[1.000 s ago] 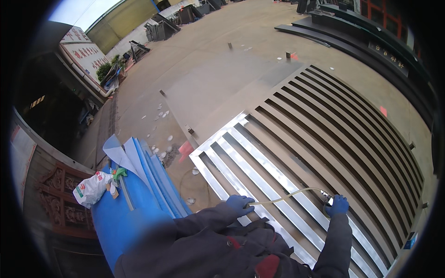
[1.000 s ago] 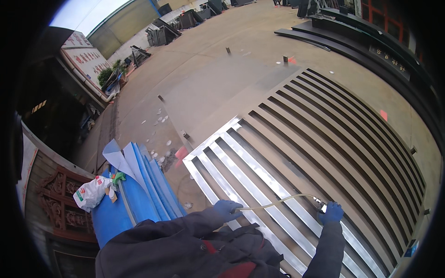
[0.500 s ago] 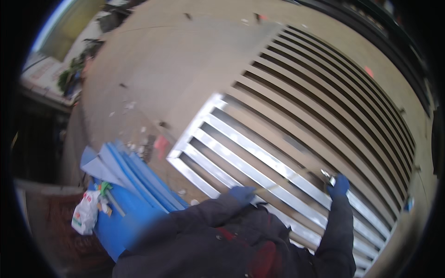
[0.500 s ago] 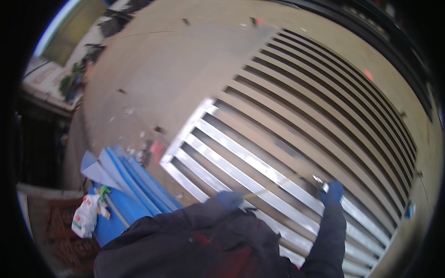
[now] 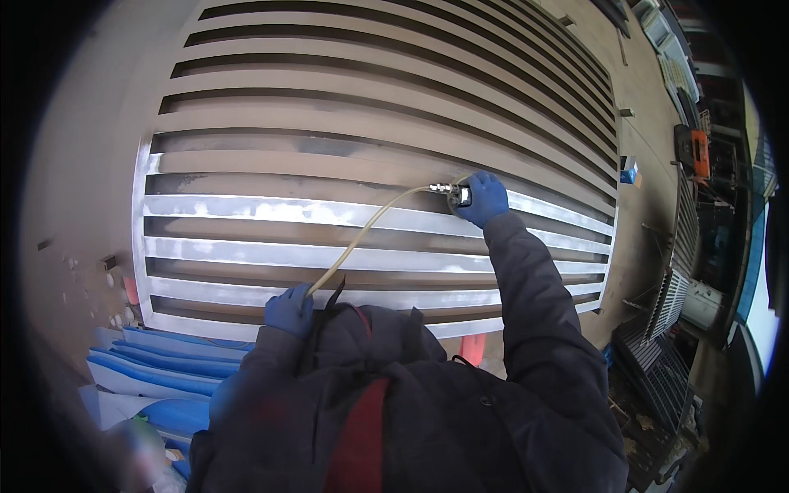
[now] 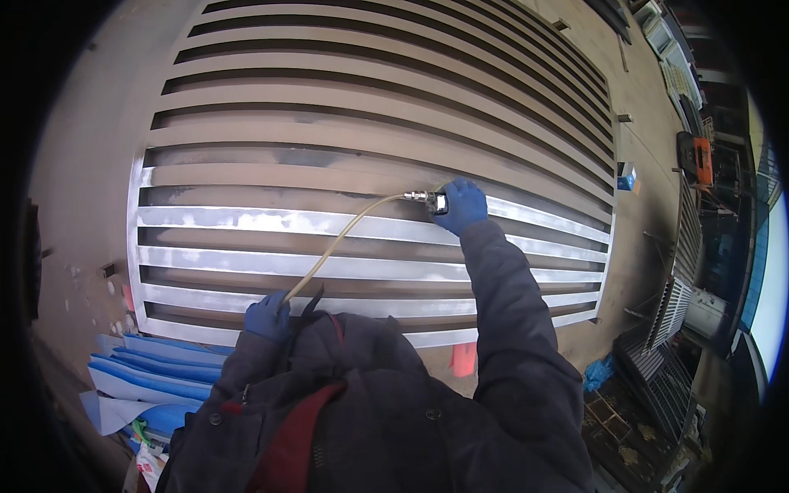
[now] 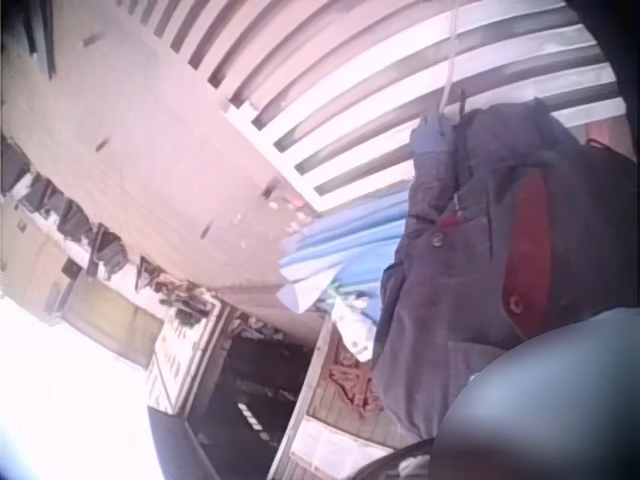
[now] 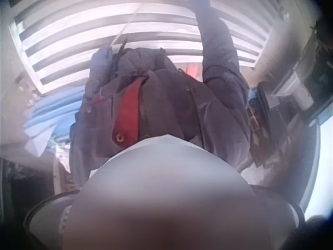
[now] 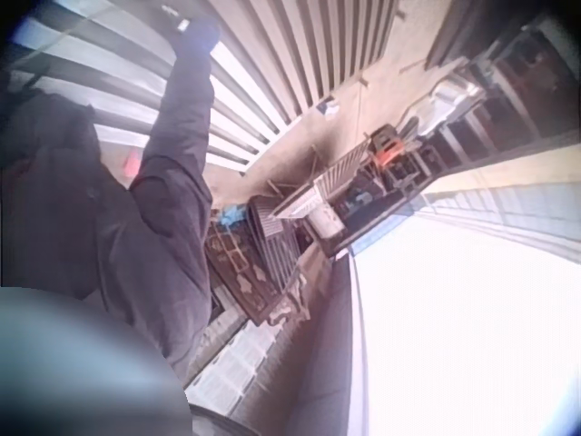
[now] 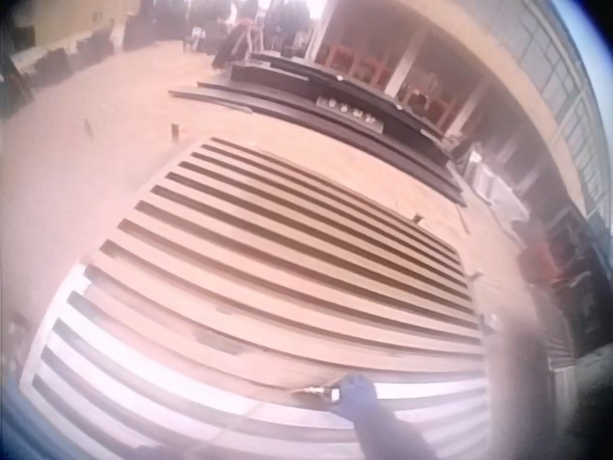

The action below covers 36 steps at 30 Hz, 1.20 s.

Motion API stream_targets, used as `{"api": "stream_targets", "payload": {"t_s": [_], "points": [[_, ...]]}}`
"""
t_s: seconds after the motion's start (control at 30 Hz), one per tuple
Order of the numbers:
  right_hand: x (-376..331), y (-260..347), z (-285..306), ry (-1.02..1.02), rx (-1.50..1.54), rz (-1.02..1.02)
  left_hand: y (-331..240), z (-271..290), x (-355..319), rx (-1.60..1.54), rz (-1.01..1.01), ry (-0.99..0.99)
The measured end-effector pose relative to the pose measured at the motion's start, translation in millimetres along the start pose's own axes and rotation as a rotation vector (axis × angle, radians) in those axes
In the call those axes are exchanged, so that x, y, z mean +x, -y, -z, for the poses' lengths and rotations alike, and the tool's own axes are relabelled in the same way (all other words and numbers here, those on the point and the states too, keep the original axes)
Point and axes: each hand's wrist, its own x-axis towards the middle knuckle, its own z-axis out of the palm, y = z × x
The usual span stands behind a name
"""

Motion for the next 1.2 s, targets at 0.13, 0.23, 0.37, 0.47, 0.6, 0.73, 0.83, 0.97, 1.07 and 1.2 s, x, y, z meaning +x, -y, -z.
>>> {"api": "stream_targets", "payload": {"t_s": [0.13, 0.23, 0.37, 0.47, 0.6, 0.73, 0.83, 0.97, 1.07, 1.2], "points": [[14, 18, -1, -0.053, 0.037, 0.011, 5, 11, 10, -0.030, 0.104, -0.042], [32, 47, -1, -0.092, 0.053, 0.022, 15, 24, 10, -0.035, 0.213, -0.078], [57, 78, -1, -0.078, 0.053, -0.021, 31, 37, 15, -0.063, 0.267, -0.156], [62, 90, -4, -0.082, 0.047, -0.049, 38, 39, 15, -0.111, 0.296, -0.182], [49, 75, -6, -0.037, 0.000, -0.104, 25, 27, 14, -0.143, 0.175, -0.138], [30, 37, 1, 0.050, -0.080, -0.191, -8, 10, 19, -0.160, 0.058, -0.056], [25, 30, 1, 0.057, -0.081, -0.234, -19, 13, 27, -0.179, 0.036, -0.076], [36, 60, -12, 0.019, -0.032, -0.277, -9, 29, 34, -0.230, 0.121, -0.172], [45, 79, -20, -0.082, 0.005, -0.235, 8, 46, 37, -0.176, 0.189, -0.168], [42, 59, -14, -0.030, -0.008, -0.195, 7, 51, 39, -0.148, 0.185, -0.078]]}}
